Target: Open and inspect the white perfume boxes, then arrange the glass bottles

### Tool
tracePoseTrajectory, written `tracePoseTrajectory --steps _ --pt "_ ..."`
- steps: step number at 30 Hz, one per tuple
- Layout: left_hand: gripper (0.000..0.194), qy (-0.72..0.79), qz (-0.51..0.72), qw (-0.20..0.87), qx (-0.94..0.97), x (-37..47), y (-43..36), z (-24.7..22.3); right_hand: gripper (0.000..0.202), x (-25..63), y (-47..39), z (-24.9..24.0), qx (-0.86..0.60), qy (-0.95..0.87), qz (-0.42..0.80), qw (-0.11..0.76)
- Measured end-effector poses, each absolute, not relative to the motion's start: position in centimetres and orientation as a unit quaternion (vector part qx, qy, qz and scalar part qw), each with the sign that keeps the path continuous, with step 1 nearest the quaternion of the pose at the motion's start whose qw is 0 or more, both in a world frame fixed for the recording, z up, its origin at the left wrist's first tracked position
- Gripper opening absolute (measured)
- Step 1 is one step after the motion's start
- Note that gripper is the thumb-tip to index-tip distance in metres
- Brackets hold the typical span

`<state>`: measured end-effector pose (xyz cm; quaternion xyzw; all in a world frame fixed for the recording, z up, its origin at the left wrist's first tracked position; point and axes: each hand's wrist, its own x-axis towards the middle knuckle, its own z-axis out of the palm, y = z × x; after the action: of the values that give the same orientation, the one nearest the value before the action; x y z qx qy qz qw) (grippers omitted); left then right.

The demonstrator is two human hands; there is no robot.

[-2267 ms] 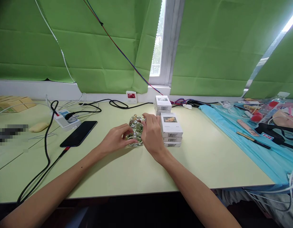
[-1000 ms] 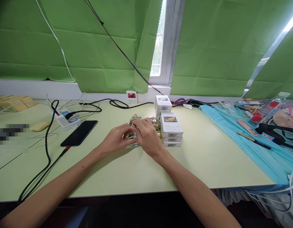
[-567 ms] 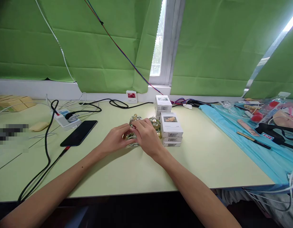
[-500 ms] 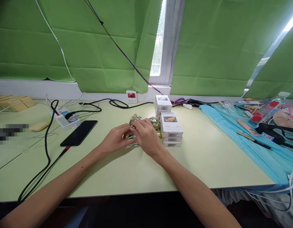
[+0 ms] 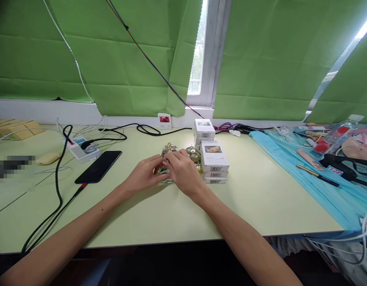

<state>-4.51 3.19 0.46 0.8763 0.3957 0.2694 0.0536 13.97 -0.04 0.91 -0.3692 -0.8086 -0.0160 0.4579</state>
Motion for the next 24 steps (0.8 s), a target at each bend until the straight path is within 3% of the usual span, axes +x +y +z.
tracePoseTrajectory --steps 24 --pt "0.028 0.395 0.264 0.066 0.878 -4.45 3.15 0.62 0.016 13.91 0.03 0.73 -0.372 -0.812 -0.016 0.449"
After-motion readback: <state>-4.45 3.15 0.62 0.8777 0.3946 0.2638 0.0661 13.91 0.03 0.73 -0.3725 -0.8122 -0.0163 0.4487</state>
